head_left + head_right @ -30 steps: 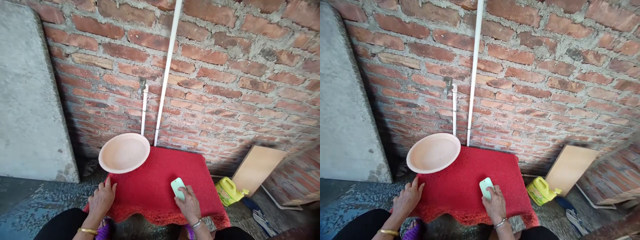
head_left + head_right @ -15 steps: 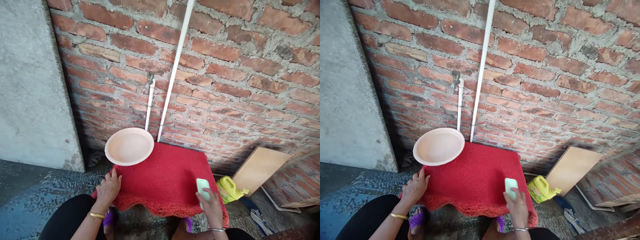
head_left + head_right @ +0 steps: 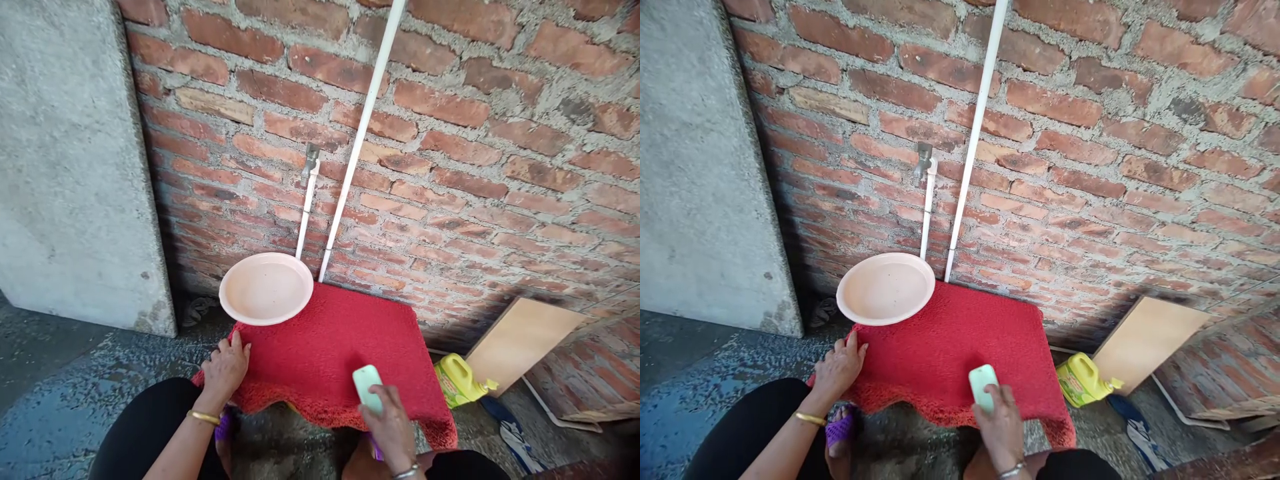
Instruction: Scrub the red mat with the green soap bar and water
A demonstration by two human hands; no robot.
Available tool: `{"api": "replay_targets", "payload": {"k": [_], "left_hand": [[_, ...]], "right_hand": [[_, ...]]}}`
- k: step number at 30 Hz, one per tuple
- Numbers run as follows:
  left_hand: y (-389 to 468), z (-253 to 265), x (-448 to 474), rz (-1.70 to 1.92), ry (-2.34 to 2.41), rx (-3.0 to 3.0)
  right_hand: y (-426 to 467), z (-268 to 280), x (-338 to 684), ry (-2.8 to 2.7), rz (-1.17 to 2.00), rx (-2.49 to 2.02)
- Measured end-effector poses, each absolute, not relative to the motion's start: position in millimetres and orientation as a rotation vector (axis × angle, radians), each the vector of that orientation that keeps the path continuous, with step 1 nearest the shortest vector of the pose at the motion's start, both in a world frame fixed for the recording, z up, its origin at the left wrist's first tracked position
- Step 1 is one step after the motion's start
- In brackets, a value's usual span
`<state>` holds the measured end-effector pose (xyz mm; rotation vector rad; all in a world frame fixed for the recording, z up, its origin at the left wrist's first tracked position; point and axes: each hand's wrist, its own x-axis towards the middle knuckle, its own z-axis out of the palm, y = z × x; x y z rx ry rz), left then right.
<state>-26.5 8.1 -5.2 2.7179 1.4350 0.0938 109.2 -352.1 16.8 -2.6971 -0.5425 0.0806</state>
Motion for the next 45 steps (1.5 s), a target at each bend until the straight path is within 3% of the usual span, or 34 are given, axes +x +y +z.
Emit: {"api": "replay_targets", "payload": {"k": [4, 7, 17, 22, 26, 30, 34, 37, 40, 45], "left_hand": [[8.2, -9.4, -26.0, 0.090, 1.407, 2.734], [7.4, -9.4, -25.1, 0.108, 1.397, 2.714], [5.1, -5.2, -25.2, 0.164, 1.420, 2.676], [8.0, -7.2, -27.9, 0.144, 1.406, 2.690], [8.1, -5.9, -27.3, 0.118, 1.402, 2.680], [6.4, -3.7, -26.4, 0.087, 1.409, 2.677], [5.3, -3.7, -26.0, 0.074, 1.416, 2.694], [4.6, -3.6, -25.3, 0.089, 1.437, 2.706], [4.5, -3.5, -25.0, 0.103, 1.436, 2.714], [7.7, -6.4, -28.7, 0.084, 1.416, 2.737]], "right_hand": [[-429.6, 21.3, 143.2, -0.119, 0.052, -2.856], [-437.4, 28.0, 146.5, -0.079, -0.007, -2.893], [-194.9, 50.4, 52.5, -1.003, 0.251, -2.539], [-156.4, 50.2, 38.7, -1.151, 0.281, -2.563], [-209.6, 41.2, 76.0, -0.927, 0.247, -2.634], [-316.6, 28.4, 132.8, -0.424, 0.279, -2.657], [-427.0, 19.2, 177.6, -0.084, 0.075, -2.657], [-459.5, 17.7, 194.6, 0.049, 0.003, -2.698], [-418.8, 23.0, 186.7, -0.144, 0.063, -2.677], [-248.2, 46.6, 108.7, -0.729, 0.267, -2.559]]}}
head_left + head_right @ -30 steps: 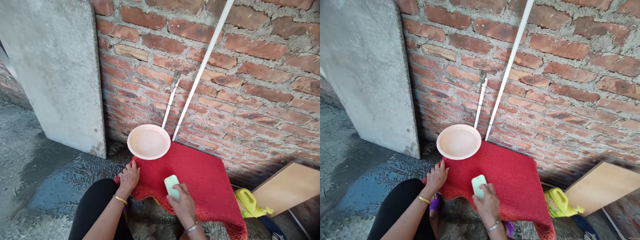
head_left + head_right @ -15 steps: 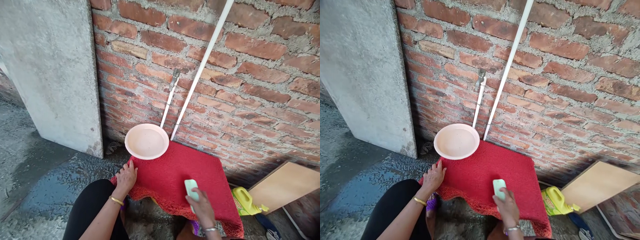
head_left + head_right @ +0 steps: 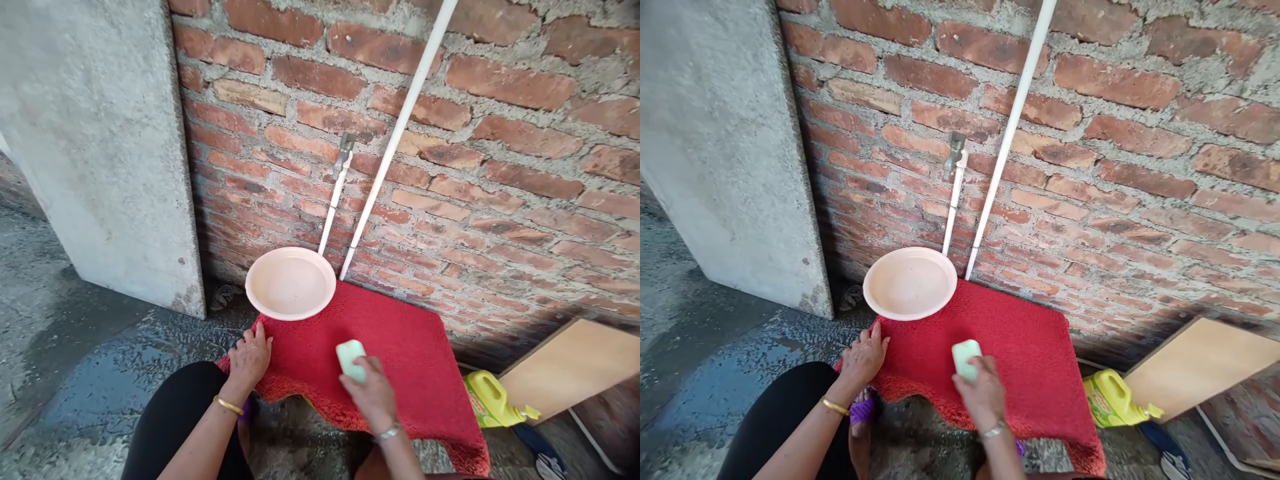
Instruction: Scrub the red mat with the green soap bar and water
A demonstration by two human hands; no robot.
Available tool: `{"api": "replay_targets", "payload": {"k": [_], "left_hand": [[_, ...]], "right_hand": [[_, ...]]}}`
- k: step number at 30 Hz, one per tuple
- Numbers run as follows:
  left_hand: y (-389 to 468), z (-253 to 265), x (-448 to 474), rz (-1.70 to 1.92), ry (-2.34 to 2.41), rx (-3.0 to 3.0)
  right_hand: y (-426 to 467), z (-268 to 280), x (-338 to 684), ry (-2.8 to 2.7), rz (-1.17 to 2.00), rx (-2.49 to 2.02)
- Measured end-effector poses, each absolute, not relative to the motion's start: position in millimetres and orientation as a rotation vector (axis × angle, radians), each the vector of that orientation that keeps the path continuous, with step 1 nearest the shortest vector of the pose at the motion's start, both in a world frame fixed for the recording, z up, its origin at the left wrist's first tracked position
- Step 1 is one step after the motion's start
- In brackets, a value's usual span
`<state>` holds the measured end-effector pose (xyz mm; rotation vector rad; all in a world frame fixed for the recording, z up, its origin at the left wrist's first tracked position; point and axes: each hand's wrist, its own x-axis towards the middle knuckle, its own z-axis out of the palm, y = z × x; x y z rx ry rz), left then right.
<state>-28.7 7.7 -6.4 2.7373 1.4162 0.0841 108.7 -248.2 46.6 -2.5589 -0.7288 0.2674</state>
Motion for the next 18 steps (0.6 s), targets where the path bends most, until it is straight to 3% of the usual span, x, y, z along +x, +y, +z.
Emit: {"api": "replay_targets", "payload": {"k": [4, 8, 14, 18], "left_hand": [[11.6, -9.1, -31.4, 0.041, 1.402, 2.735], [14.2, -7.6, -33.4, 0.056, 1.385, 2.720], [-1.8, -9.3, -29.6, 0.360, 1.371, 2.824], [-23.5, -19.5, -16.4, 0.711, 0.968, 3.002]], "right_hand": [[-143.2, 53.1, 54.9, -1.162, 0.282, -2.481], [-133.1, 46.7, 59.0, -1.204, 0.323, -2.514], [-268.0, 39.5, 142.9, -0.644, 0.237, -2.707], [-391.1, 40.5, 196.3, -0.130, 0.153, -2.824]]}}
